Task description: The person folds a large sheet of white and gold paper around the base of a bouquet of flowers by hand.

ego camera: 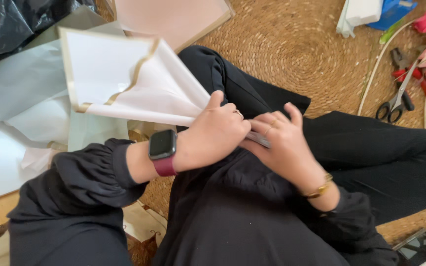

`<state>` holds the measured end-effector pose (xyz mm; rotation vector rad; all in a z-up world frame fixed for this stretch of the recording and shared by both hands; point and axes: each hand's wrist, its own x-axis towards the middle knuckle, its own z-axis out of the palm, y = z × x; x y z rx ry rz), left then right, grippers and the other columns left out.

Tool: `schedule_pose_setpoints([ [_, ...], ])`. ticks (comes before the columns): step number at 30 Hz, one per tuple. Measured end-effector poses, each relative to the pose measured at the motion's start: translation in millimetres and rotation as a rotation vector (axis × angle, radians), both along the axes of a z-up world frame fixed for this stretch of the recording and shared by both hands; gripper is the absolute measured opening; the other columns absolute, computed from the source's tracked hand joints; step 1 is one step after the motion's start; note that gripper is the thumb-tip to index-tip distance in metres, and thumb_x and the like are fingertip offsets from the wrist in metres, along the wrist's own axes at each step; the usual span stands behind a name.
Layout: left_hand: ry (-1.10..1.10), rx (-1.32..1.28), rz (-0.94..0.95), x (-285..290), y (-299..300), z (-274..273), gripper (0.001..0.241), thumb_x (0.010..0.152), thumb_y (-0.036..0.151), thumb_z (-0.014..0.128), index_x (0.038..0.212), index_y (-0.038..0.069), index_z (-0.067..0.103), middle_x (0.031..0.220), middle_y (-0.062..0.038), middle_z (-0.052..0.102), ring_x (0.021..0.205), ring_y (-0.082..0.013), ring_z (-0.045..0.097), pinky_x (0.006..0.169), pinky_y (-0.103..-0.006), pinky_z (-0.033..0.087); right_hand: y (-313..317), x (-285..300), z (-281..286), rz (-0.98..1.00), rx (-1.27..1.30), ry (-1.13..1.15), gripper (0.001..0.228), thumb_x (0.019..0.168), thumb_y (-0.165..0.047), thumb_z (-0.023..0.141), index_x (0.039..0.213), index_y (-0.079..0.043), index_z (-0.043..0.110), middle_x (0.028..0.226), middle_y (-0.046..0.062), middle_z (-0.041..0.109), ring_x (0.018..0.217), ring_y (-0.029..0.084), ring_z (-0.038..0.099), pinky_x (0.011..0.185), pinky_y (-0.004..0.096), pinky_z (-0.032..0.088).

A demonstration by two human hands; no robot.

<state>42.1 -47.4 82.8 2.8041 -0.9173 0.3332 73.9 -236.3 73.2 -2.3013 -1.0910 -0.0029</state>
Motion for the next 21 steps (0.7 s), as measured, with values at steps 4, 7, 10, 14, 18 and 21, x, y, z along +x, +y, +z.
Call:
schedule_pose_setpoints([
  [4, -0.139, 0.004, 0.003, 1.6, -11.9, 24.7, 0.011, 0.083, 0.007, 0.059, 0.072, 0.008, 0.058, 0.064, -0.009, 0.049, 0.073, -0.0271, 0.050, 0.087, -0.0525, 0.031, 4.6, -8.1, -13.7, -0.092, 0.121, -0.109, 0.009, 0.084, -0.017, 0.073, 0.087, -0.010, 0.069, 0.084, -0.001, 0.063, 0.079, 0.016, 0.060, 0.103, 0.043, 0.033],
  [7, -0.461, 0.113, 0.122, 0.0, -23.8, 72.6, 0.012, 0.090, 0.003, 0.050, 0.091, 0.002, 0.062, 0.108, -0.021, 0.061, 0.102, -0.0342, 0.057, 0.100, -0.0552, 0.029, 6.7, -4.1, 1.3, -0.138, 0.295, -0.287, 0.014, 0.082, 0.001, 0.067, 0.071, -0.004, 0.060, 0.075, 0.006, 0.056, 0.073, 0.027, 0.060, 0.087, 0.043, 0.044],
  [10, -0.532, 0.021, 0.145, -17.3, -28.9, 88.4, 0.016, 0.102, 0.020, 0.053, 0.114, 0.014, 0.062, 0.121, -0.006, 0.065, 0.109, -0.0184, 0.064, 0.083, -0.0386, 0.044, 4.7, 1.4, 8.8, -0.209, 0.367, -0.390, 0.019, 0.090, 0.000, 0.054, 0.071, -0.002, 0.052, 0.077, 0.010, 0.055, 0.061, 0.027, 0.045, 0.083, 0.043, 0.039],
  [14, -0.087, -0.789, 0.331, -23.4, -40.6, 36.1, 0.020, 0.082, 0.026, 0.069, 0.095, 0.011, 0.067, 0.081, -0.001, 0.062, 0.068, -0.0196, 0.057, 0.066, -0.0328, 0.044, -4.0, 9.0, -1.2, -0.312, 0.464, -0.367, 0.008, 0.078, -0.004, 0.081, 0.082, -0.004, 0.073, 0.073, 0.003, 0.063, 0.061, 0.020, 0.058, 0.082, 0.039, 0.044],
  [18, 0.479, -1.347, 0.542, -12.3, -29.2, -21.0, 0.044, 0.071, 0.030, 0.084, 0.096, 0.002, 0.061, 0.082, -0.007, 0.059, 0.078, -0.0167, 0.061, 0.066, -0.0240, 0.047, 3.3, 4.2, 8.4, -0.309, 0.523, -0.295, 0.005, 0.082, -0.002, 0.076, 0.081, -0.001, 0.071, 0.070, 0.006, 0.060, 0.060, 0.022, 0.056, 0.083, 0.039, 0.044],
  [21, 0.428, -1.733, 0.478, 8.9, -39.4, 20.3, 0.033, 0.083, 0.010, 0.075, 0.110, -0.003, 0.061, 0.097, -0.008, 0.063, 0.087, -0.0130, 0.059, 0.075, -0.0285, 0.052, 7.5, -1.4, 10.3, -0.296, 0.510, -0.288, 0.005, 0.082, -0.001, 0.075, 0.081, -0.002, 0.071, 0.069, 0.006, 0.059, 0.060, 0.024, 0.057, 0.083, 0.040, 0.043],
])
